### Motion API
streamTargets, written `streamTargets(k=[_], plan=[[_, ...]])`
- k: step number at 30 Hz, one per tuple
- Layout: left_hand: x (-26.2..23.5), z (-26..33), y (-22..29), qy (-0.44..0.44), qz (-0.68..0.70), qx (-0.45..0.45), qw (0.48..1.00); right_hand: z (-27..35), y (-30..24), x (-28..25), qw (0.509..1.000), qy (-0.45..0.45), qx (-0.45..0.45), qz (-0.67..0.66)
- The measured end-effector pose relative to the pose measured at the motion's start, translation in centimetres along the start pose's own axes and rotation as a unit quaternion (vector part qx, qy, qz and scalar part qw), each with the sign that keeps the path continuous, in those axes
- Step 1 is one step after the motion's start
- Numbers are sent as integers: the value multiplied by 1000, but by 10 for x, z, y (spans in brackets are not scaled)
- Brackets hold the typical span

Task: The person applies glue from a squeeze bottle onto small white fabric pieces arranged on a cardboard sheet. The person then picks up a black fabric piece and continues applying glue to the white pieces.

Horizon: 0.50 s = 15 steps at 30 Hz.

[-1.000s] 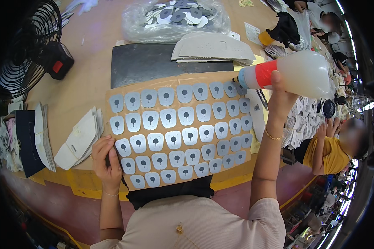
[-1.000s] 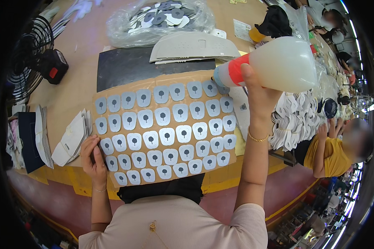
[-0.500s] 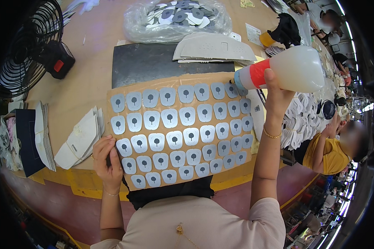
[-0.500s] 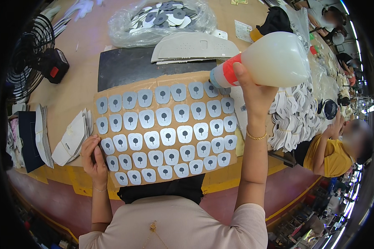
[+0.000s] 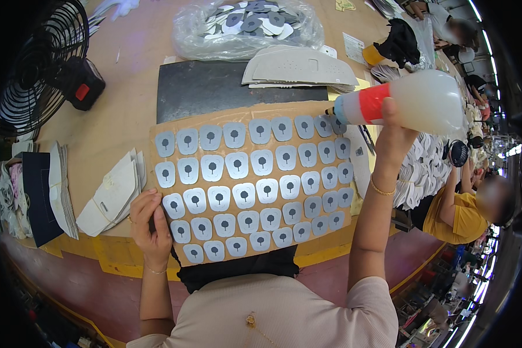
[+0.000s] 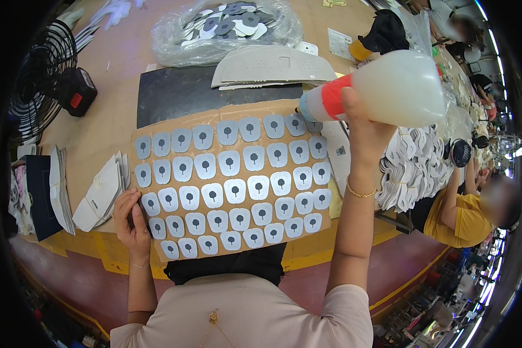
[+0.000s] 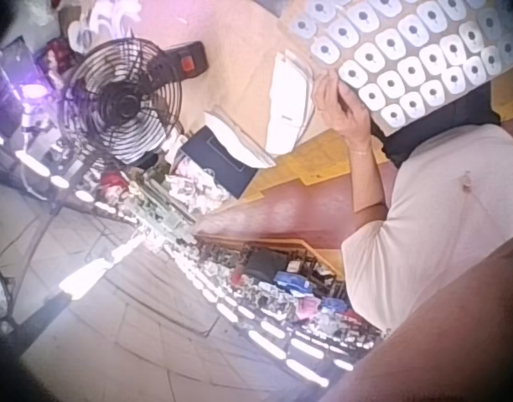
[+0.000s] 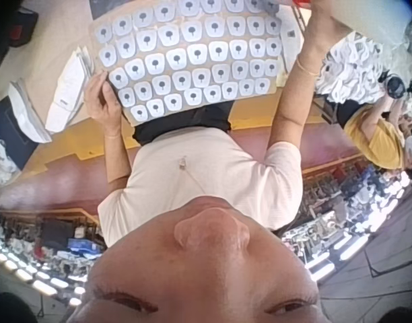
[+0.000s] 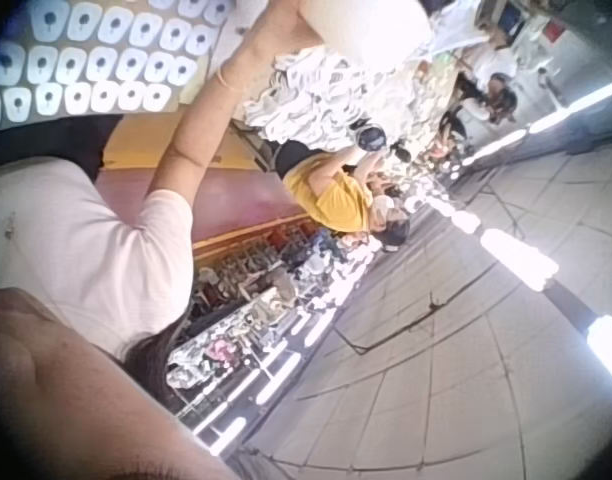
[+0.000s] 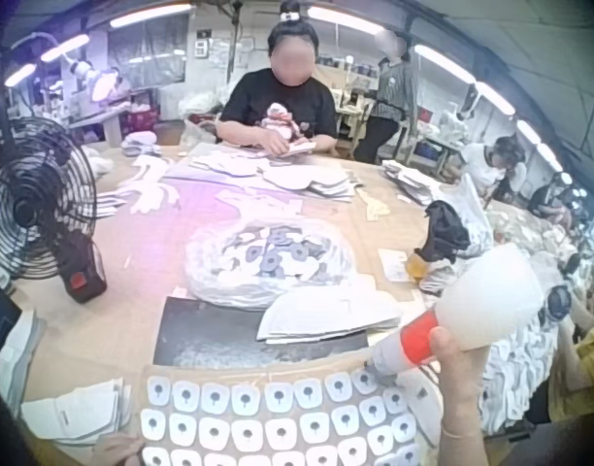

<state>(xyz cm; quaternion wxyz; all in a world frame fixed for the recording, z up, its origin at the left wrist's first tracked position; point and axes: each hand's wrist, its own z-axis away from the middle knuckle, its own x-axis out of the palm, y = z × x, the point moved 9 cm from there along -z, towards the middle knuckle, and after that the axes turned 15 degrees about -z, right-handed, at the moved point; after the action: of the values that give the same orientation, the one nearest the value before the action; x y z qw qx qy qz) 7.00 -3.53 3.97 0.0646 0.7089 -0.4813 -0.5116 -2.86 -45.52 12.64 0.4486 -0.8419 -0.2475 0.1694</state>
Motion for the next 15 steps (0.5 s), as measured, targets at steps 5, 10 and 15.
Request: streamTargets(k=[5, 10, 15], plan=[[-1, -1, 1, 0, -3, 5, 1000, 2, 10, -14, 998, -10, 29, -50], [0, 0, 1, 2, -4, 1, 1000, 10, -1, 5, 998, -8, 27, -54], [0, 0, 0, 2, -4, 1, 1000, 13, 1, 15, 997, -36, 41, -46]])
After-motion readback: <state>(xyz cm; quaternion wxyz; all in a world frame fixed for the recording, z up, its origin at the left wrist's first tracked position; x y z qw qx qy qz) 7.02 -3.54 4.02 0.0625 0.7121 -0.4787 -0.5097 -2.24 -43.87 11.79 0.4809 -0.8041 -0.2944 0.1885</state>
